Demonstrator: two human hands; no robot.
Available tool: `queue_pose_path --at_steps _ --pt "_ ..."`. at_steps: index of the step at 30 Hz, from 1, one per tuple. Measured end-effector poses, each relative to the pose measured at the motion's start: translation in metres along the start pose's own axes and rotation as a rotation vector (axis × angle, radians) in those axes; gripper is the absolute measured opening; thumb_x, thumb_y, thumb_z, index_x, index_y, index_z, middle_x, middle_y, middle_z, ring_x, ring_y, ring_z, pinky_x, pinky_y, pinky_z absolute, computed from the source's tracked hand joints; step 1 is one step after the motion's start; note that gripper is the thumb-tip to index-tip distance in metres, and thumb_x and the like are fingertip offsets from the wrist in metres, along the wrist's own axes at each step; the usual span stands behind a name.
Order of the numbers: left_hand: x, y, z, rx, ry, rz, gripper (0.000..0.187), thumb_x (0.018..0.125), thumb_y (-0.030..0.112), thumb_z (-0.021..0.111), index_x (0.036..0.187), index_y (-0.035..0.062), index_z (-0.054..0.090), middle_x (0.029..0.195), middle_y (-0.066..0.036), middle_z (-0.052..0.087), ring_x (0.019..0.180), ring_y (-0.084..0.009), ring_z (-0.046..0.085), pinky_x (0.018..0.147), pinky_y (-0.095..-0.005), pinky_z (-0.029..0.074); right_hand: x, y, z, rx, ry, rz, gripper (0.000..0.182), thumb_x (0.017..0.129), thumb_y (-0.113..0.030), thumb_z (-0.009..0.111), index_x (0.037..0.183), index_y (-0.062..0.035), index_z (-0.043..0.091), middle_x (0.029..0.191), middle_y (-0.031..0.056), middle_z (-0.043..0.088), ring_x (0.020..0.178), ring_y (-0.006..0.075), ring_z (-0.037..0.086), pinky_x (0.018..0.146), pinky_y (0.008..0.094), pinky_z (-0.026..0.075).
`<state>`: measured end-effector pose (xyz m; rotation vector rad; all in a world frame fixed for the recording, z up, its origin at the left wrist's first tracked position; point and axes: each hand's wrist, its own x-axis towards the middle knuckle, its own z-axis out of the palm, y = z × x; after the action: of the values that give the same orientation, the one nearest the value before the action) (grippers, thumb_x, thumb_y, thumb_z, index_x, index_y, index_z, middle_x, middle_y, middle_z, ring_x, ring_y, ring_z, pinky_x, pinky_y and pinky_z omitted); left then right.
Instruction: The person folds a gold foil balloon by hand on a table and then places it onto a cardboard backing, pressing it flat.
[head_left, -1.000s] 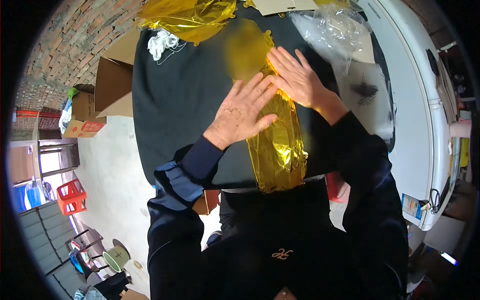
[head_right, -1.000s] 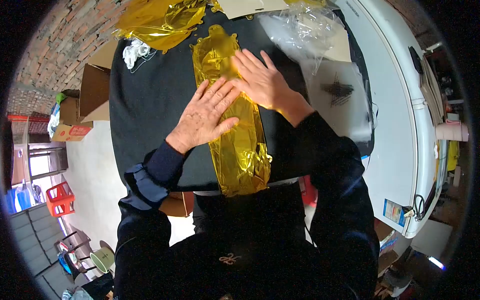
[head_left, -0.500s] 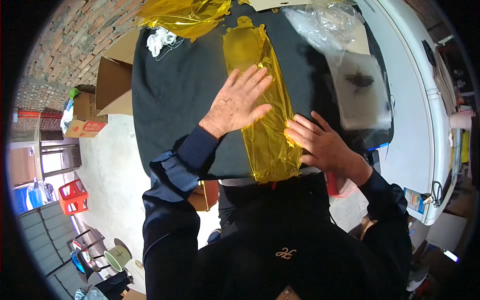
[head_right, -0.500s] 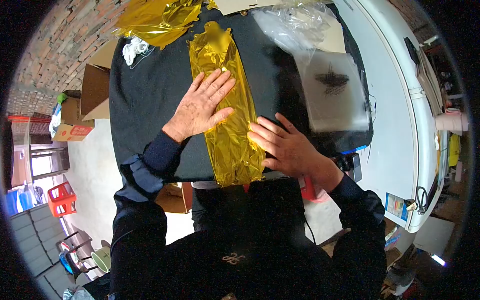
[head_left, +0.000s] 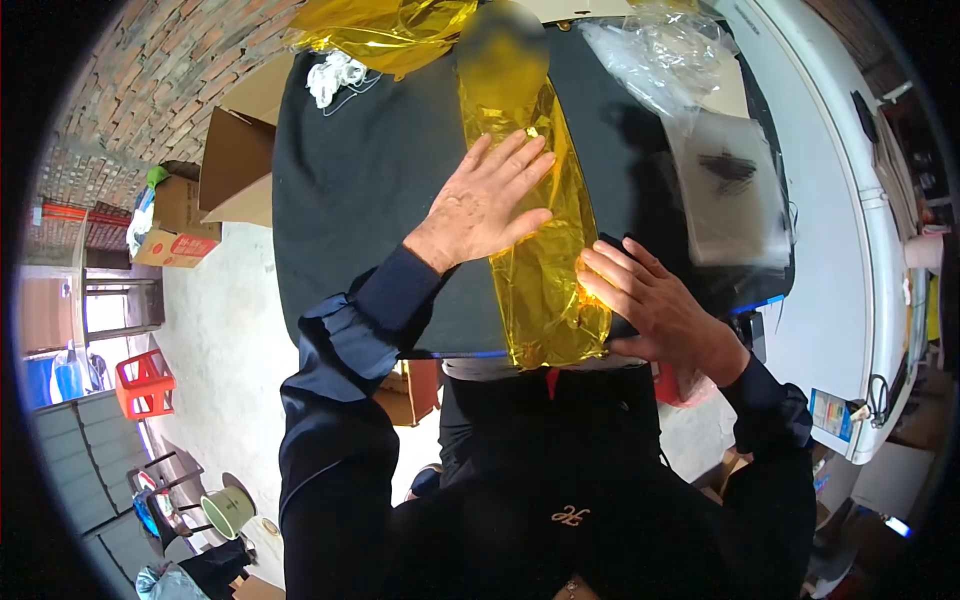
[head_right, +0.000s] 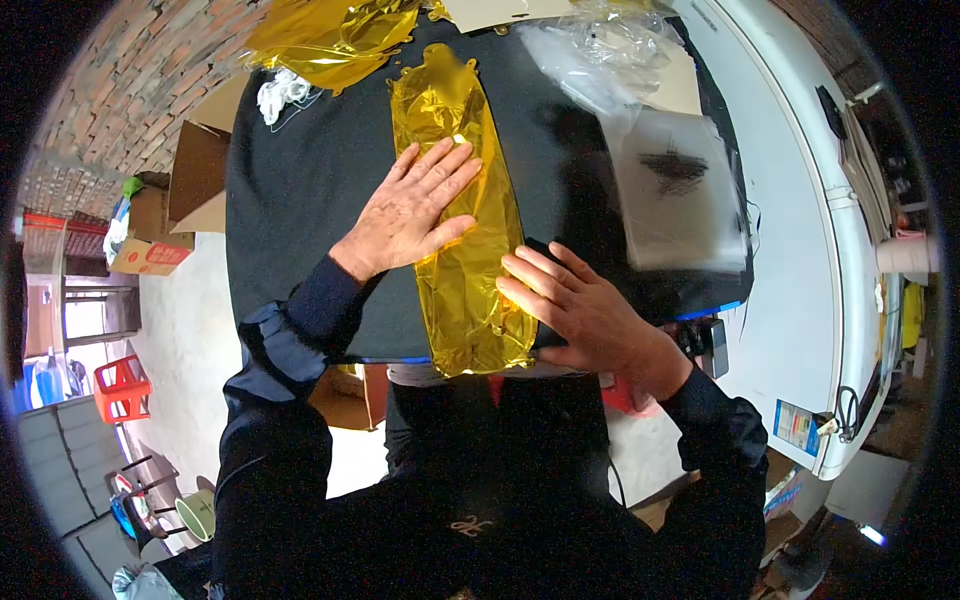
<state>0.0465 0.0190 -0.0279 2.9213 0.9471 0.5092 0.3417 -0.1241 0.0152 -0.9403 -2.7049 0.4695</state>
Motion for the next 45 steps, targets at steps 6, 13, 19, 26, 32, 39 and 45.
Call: queue_pose_path --at_steps 6,13,19,26,32,39,45 --pt "0.0 0.0 0.001 0.008 0.007 -0.002 0.074 0.108 0.055 0.053 0.166 0.0101 0.043 0.172 -0.014 0.041 0.161 -0.0343 0.033 0.132 -0.0572 0.023 0.027 -0.001 0.01 -0.068 -0.049 -0.017 0.066 0.087 -0.02 0.072 0.151 -0.0088 0.06 0.164 0.0146 0.052 0.157 0.0297 0.043 0.132 0.0528 0.026" --pt "0.0 0.0 0.002 0.008 0.01 -0.01 0.076 0.107 0.057 0.053 0.165 0.0085 0.043 0.172 -0.015 0.041 0.162 -0.0338 0.033 0.132 -0.0573 0.023 0.034 0.001 0.013 0.014 0.018 -0.051 0.051 0.093 -0.019 0.068 0.143 -0.0091 0.067 0.156 0.0143 0.06 0.15 0.0301 0.052 0.13 0.0512 0.033" --pt "0.0 0.0 0.003 0.008 0.001 -0.018 0.076 0.108 0.058 0.051 0.165 0.0085 0.044 0.171 -0.015 0.041 0.162 -0.0341 0.032 0.132 -0.0572 0.023 0.039 0.011 0.02 -0.017 0.072 -0.099 0.042 0.094 -0.02 0.069 0.134 -0.0078 0.071 0.149 0.0126 0.065 0.146 0.0303 0.055 0.128 0.0493 0.038" --pt "-0.001 0.0 0.001 -0.002 -0.017 -0.019 0.077 0.108 0.06 0.048 0.166 0.0096 0.042 0.172 -0.016 0.04 0.163 -0.0341 0.031 0.133 -0.057 0.021 0.042 0.018 0.021 -0.031 0.167 -0.118 0.032 0.094 -0.014 0.07 0.125 -0.0075 0.075 0.138 0.0108 0.072 0.135 0.0287 0.065 0.119 0.0445 0.049" --pt "0.0 0.0 0.001 -0.001 -0.02 -0.017 0.076 0.108 0.061 0.047 0.167 0.0129 0.041 0.173 -0.015 0.04 0.163 -0.0352 0.029 0.133 -0.057 0.02 0.049 0.019 0.019 0.28 0.302 0.018 0.025 0.09 -0.006 0.08 0.114 -0.0045 0.074 0.127 0.0136 0.077 0.128 0.0319 0.071 0.107 0.0434 0.058" --pt "0.0 0.002 -0.002 0.029 0.012 -0.003 0.071 0.108 0.061 0.048 0.167 0.0212 0.043 0.175 -0.011 0.036 0.164 -0.0384 0.025 0.133 -0.0601 0.017 0.058 0.018 0.016 0.319 0.266 0.005 0.02 0.09 -0.008 0.081 0.107 -0.0031 0.072 0.138 0.0135 0.072 0.141 0.0344 0.061 0.115 0.0452 0.052" --pt "-0.001 0.003 -0.002 0.014 0.015 -0.013 0.07 0.108 0.061 0.05 0.166 0.0224 0.045 0.176 -0.01 0.035 0.164 -0.0385 0.025 0.133 -0.0611 0.016 0.052 0.017 0.027 0.16 0.2 -0.05 0.019 0.092 -0.01 0.077 0.109 -0.0039 0.072 0.138 0.0146 0.071 0.143 0.0348 0.059 0.124 0.0498 0.045"
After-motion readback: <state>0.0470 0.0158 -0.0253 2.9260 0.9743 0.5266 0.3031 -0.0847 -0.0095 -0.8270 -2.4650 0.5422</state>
